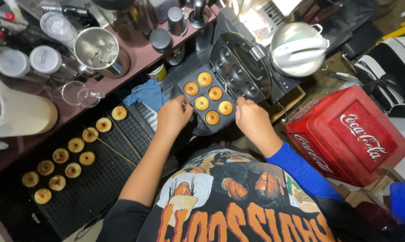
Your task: The person uses a hand mixer to blend batter in a metal bowl, then opens a round cake maker to flip and remove cooked doughnuts. The finished doughnuts are placed on a wire rack while the machine is closed to continue cooking.
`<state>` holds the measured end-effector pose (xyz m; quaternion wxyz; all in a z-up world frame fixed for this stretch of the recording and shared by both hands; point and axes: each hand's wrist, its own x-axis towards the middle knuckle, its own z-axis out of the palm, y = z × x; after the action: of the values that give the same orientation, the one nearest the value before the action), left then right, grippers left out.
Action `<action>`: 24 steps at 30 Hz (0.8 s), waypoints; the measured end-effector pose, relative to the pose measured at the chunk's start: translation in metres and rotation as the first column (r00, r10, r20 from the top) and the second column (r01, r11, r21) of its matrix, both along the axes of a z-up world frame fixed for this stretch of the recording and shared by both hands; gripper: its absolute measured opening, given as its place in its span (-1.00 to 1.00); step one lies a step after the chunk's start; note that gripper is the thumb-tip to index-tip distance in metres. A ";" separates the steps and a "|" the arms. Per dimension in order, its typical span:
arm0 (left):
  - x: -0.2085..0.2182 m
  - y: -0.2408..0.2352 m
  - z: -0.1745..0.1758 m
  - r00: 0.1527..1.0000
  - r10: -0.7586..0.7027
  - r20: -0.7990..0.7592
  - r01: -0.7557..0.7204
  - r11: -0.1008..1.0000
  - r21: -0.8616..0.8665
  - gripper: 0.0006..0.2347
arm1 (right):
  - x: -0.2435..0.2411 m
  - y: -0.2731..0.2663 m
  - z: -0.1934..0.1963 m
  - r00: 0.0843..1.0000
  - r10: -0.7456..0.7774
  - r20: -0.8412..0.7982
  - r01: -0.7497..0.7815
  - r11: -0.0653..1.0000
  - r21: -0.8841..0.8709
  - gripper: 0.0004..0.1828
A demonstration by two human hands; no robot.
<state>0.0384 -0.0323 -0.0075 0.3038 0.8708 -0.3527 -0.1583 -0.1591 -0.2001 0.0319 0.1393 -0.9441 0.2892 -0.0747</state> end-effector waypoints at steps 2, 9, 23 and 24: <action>0.000 0.000 0.000 1.000 -0.022 -0.018 0.021 0.996 -0.086 -0.85 | 0.000 -0.002 -0.001 0.997 0.041 0.072 -0.042 0.999 0.016 -0.87; -0.008 -0.011 -0.012 0.993 -0.091 0.069 0.099 0.989 -0.108 -0.86 | 0.012 0.004 -0.002 0.998 0.069 -0.008 -0.069 0.997 0.033 -0.86; -0.003 0.048 0.011 0.993 0.102 -0.053 -0.112 0.964 -0.243 -0.82 | 0.034 -0.126 0.074 0.845 -0.151 0.513 -0.070 0.920 0.386 -0.67; -0.003 0.053 0.011 0.992 0.122 -0.035 -0.127 0.962 -0.241 -0.82 | 0.044 -0.142 0.071 0.895 -0.208 0.395 -0.048 0.836 0.547 -0.69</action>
<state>0.0349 0.0211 0.0039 0.4207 0.8461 -0.3107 -0.1032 -0.1154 -0.3426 0.1026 0.4592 -0.8105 0.2997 -0.2060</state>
